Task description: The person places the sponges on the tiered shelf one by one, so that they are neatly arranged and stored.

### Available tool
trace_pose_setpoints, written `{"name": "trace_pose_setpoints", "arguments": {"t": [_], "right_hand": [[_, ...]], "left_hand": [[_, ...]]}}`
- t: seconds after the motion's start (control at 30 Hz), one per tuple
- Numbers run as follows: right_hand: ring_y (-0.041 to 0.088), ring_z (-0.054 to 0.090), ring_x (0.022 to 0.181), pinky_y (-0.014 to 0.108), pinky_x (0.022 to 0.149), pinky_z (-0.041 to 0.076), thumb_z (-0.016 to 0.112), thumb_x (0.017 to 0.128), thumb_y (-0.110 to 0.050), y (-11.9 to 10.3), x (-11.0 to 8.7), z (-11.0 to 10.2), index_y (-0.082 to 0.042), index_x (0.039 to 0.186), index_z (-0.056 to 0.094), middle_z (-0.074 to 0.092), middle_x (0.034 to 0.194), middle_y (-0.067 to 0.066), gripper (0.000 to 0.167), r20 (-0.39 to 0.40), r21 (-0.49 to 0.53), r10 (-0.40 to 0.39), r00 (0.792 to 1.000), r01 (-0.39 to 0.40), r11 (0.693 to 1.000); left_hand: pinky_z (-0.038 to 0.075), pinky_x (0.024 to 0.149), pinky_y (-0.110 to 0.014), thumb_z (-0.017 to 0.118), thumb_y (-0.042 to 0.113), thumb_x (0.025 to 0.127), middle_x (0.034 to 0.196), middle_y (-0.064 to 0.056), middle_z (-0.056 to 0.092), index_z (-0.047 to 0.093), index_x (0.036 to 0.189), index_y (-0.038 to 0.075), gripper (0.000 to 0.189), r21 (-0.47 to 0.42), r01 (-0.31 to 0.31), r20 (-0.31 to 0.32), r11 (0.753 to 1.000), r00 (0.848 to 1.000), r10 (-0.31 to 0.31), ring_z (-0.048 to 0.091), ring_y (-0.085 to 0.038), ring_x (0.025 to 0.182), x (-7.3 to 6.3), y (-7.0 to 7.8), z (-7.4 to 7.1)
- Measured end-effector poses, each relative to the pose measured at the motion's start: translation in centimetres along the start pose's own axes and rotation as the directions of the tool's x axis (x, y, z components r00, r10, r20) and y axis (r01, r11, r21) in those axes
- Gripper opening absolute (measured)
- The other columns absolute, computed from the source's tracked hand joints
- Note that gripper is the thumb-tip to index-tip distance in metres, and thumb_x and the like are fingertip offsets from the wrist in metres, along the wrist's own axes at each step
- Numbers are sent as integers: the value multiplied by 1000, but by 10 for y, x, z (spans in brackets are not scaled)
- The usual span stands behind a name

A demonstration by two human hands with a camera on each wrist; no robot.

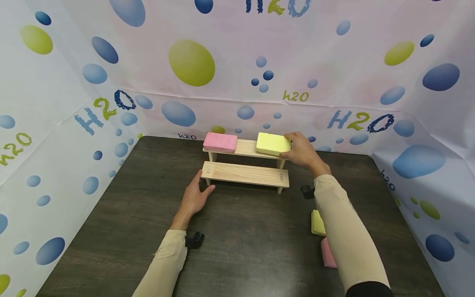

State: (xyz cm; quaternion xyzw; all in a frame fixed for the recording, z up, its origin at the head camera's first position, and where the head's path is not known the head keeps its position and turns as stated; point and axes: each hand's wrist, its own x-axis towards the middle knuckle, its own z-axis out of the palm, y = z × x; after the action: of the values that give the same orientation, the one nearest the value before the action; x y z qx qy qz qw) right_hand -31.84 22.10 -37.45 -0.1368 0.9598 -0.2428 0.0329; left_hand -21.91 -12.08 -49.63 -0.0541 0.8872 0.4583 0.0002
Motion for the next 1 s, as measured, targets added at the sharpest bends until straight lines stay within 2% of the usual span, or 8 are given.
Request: {"name": "trace_pose_setpoints", "arguments": {"t": [0.37,0.57,0.63,0.83,1.0], "right_hand": [[47,44,123,61,97,42,73,82,-18,3,-1,3,8,144,36,37,143,31,76,2,19,-6,1000,6,1000],[45,46,122,59,98,42,72,84,-15,9,0,7,9,142,38,38,144,31,72,36,25,-31,999,30,999],[46,44,125,59,99,42,71,85,-16,11,-2,8,8,145,34,35,146,31,75,48,49,-27,998,24,999],[49,36,135,64,103,38,70,89,-25,20,-21,7,1,153,18,26,153,29,87,23,89,3,1000,-5,996],[48,33,137,66,105,32,69,90,-34,25,-46,9,-6,155,16,27,154,27,89,-21,94,6,1000,-4,996]], "left_hand": [[27,117,-52,64,34,94,159,-18,26,20,155,9,79,-4,-8,4,1000,1000,8,28,-35,146,-2,2,0],[27,117,-53,64,34,93,159,-18,26,20,155,10,80,11,9,7,1000,1000,-9,28,-35,146,-2,3,2],[27,117,-52,64,34,93,159,-17,25,20,155,10,80,12,13,11,1000,1000,-13,28,-35,146,-2,3,2],[26,118,-52,63,36,94,159,-17,25,19,156,11,80,12,17,21,1000,1000,-18,27,-34,146,-2,4,1],[27,117,-52,63,36,94,159,-18,26,20,155,10,79,16,0,5,1000,1000,0,29,-35,145,-2,1,-1]]}}
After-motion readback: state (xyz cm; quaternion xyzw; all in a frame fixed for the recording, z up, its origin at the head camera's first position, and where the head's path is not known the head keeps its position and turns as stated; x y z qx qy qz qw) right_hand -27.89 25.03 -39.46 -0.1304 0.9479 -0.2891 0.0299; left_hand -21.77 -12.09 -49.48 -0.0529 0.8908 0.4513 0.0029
